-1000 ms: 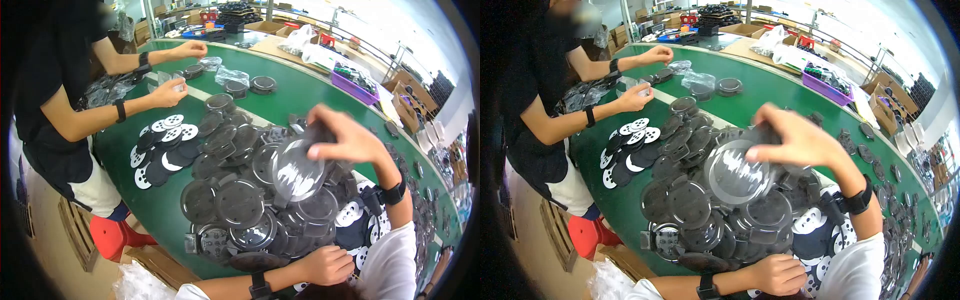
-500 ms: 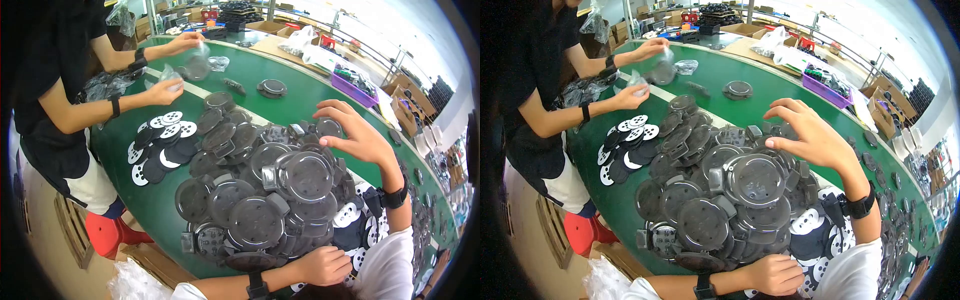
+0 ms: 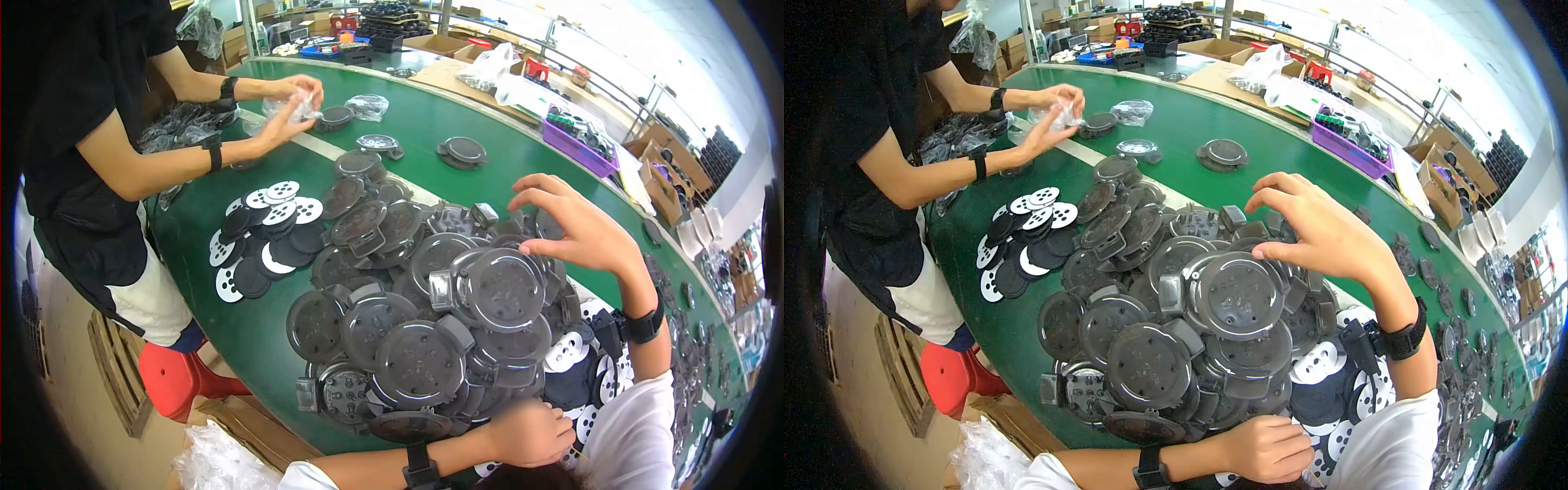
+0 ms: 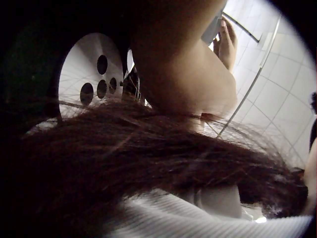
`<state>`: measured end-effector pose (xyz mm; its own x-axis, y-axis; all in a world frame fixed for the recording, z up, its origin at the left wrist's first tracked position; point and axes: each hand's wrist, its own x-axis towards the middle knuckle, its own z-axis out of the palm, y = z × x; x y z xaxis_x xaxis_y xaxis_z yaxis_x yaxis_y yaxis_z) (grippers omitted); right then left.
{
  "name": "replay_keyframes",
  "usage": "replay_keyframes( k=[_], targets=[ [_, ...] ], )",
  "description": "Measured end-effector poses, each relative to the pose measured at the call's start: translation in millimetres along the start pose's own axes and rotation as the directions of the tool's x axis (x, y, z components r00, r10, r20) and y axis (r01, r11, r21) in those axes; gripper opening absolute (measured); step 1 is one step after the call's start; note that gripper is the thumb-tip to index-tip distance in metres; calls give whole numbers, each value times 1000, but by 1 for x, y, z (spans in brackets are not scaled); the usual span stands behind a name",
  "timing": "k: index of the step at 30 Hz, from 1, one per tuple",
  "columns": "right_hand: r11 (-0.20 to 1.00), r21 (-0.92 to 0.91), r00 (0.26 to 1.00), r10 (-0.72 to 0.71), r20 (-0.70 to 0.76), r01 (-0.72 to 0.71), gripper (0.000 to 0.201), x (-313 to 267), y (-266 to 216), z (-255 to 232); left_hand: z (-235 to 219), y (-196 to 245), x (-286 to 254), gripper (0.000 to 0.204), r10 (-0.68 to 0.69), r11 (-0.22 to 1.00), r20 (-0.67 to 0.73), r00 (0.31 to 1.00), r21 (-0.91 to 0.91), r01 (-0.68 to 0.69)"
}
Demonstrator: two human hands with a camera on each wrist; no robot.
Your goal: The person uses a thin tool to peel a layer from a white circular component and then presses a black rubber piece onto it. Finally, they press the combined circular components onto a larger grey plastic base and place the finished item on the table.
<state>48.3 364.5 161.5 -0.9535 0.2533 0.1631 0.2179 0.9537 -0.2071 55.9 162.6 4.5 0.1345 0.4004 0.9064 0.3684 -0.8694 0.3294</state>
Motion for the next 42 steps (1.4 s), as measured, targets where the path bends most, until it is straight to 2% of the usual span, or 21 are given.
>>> replay_keyframes(
  k=[5,9,12,14,17,18,21,23,24,25,26,27,28,29,30,31,33,36,38,40,42],
  targets=[
    [1000,-19,996,23,86,-22,49,1,1,1,0,0,0,20,-2,1000,-2,1000,-9,2],
    [1000,-25,996,15,85,-13,50,0,-1,4,-1,0,0,20,2,1000,2,1000,-7,-2],
    [998,-41,995,51,90,-47,52,0,6,7,-7,1,1,18,-9,999,79,997,-44,13],
    [993,70,995,96,21,-97,56,2,26,5,-9,2,4,18,-15,1000,58,998,4,15],
    [953,58,950,301,-77,-298,58,-1,69,-5,-9,1,7,18,-2,1000,17,1000,-3,2],
    [948,52,945,316,-80,-313,58,-6,95,-3,-10,1,8,19,-9,1000,26,1000,9,9],
    [810,-172,828,552,-100,-561,63,-26,180,39,-12,2,9,19,-32,999,63,998,-7,32],
    [670,-355,731,680,-59,-652,53,-45,180,81,-13,2,9,18,5,1000,77,997,-28,-3],
    [736,-276,786,582,-209,-618,47,-52,192,96,-15,2,10,17,-19,1000,93,995,-5,19],
    [783,-222,792,483,-372,-582,42,-64,201,103,-15,1,10,17,-27,1000,114,993,-1,27],
    [739,-213,740,515,-434,-639,37,-66,198,104,-14,0,5,15,-20,999,159,987,39,14],
    [734,-216,742,528,-414,-643,38,-69,203,105,-14,-1,5,15,-26,999,193,981,44,17],
    [692,-225,704,553,-445,-686,38,-72,202,107,-16,0,4,15,-56,998,268,962,51,43],
    [666,-225,685,583,-437,-711,38,-72,200,109,-18,-1,5,16,-56,998,248,967,37,49],
    [633,-257,675,609,-417,-730,36,-71,200,109,-19,5,26,8,-19,999,127,992,-46,25],
    [611,-291,668,587,-457,-736,35,-73,199,110,-20,5,23,6,-33,999,178,983,-24,38],
    [627,-204,635,607,-477,-752,34,-77,202,113,-17,4,23,6,-23,999,179,984,-26,28],
    [666,-149,633,580,-513,-731,32,-86,209,117,-18,6,24,8,-26,999,186,982,-22,30],
    [652,-145,615,583,-531,-744,28,-91,206,122,-21,8,22,9,-29,999,206,978,-20,34],
    [650,-147,600,559,-572,-746,26,-96,213,101,-21,6,24,10,-6,1000,202,979,-20,11],
    [662,-179,620,524,-584,-728,29,-98,202,110,-20,6,25,11,45,998,180,983,-53,-36]
  ],
)
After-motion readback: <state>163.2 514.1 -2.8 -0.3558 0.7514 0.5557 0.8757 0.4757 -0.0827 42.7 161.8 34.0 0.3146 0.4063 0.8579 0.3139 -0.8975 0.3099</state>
